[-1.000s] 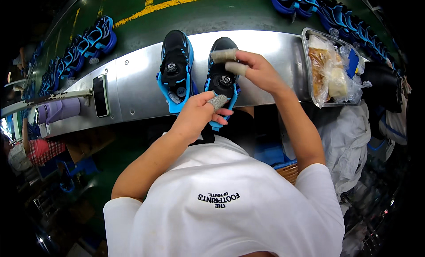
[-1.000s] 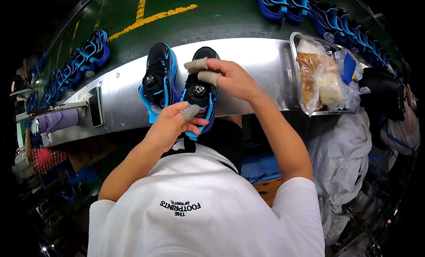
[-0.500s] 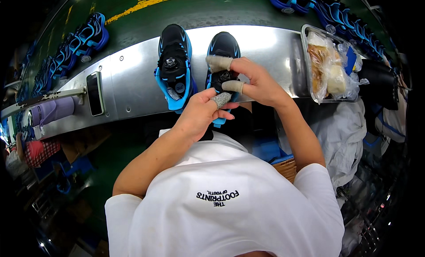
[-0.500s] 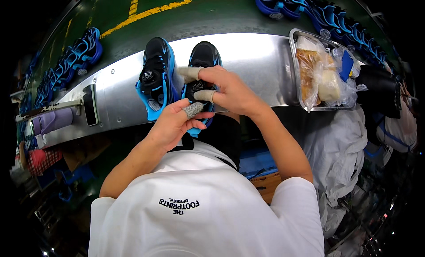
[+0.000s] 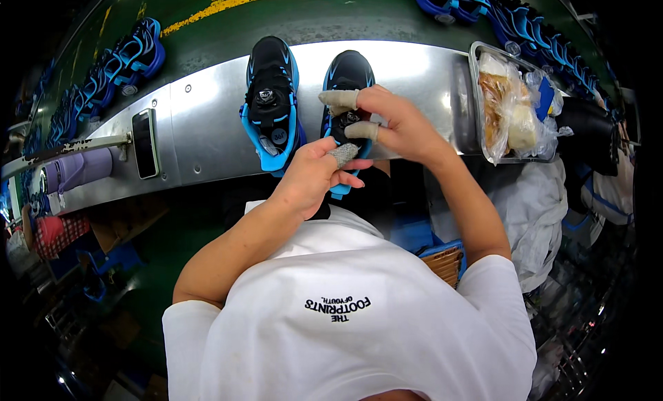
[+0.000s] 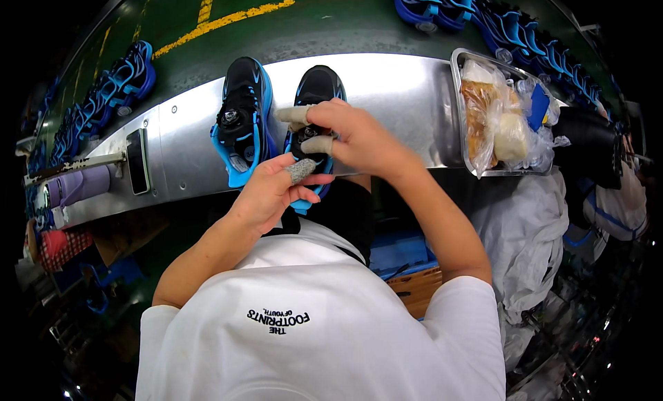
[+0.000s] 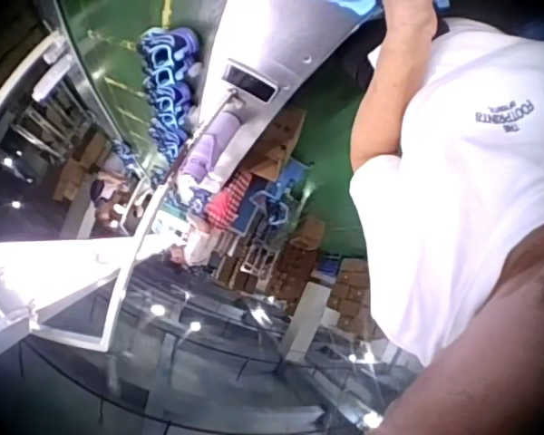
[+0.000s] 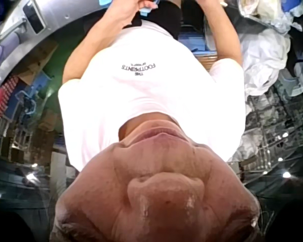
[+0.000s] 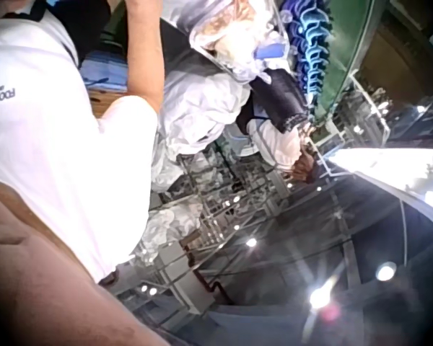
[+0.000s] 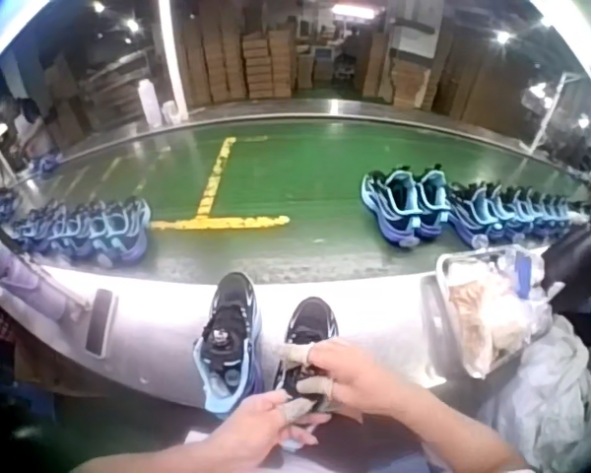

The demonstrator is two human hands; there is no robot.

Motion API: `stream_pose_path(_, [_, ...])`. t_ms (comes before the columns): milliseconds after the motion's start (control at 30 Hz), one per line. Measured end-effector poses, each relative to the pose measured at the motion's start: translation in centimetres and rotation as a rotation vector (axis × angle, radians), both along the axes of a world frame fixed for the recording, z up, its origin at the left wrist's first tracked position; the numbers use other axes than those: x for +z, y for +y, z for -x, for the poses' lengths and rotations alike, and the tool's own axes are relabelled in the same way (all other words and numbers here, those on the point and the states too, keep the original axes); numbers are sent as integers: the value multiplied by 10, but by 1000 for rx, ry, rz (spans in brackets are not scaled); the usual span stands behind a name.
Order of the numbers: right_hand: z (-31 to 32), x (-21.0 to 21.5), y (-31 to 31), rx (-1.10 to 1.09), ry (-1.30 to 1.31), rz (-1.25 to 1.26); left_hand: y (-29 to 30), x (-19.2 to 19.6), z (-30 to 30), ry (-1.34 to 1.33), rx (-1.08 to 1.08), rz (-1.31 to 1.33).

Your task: The person wipes the exterior surfaces and midsoles of a pair of black and blue sneakers using a small piece of cloth while wearing protective finger cots.

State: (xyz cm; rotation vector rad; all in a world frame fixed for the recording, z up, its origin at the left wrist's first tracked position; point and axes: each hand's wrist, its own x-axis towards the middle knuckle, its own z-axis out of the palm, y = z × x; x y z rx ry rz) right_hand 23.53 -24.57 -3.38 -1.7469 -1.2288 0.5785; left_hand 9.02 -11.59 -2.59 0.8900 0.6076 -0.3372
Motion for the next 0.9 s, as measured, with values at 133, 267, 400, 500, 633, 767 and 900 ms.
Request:
stream_pose_path(133, [23, -14, 1, -239, -218, -69, -1, 1, 0, -8, 47, 29])
stream_pose_path(267, [17, 0, 3, -174, 110, -28, 4, 4, 0, 14, -7, 2])
stream_pose_path(400, [-12, -2, 3, 101, 78, -97, 8, 4, -2, 33, -59, 32])
stream_pose_path(500, [-16, 2, 6, 172, 195, -45, 4, 6, -3, 60, -28, 30])
stream_pose_path(633, [15, -3, 3, -63, -46, -30, -1, 4, -2, 20, 64, 28])
stream_pose_path(767, [15, -6, 5, -166, 68, -56, 10, -1, -1, -6, -9, 61])
stream_pose_path(900, [-16, -9, 0, 64, 264, -13, 16, -5, -3, 8, -80, 85])
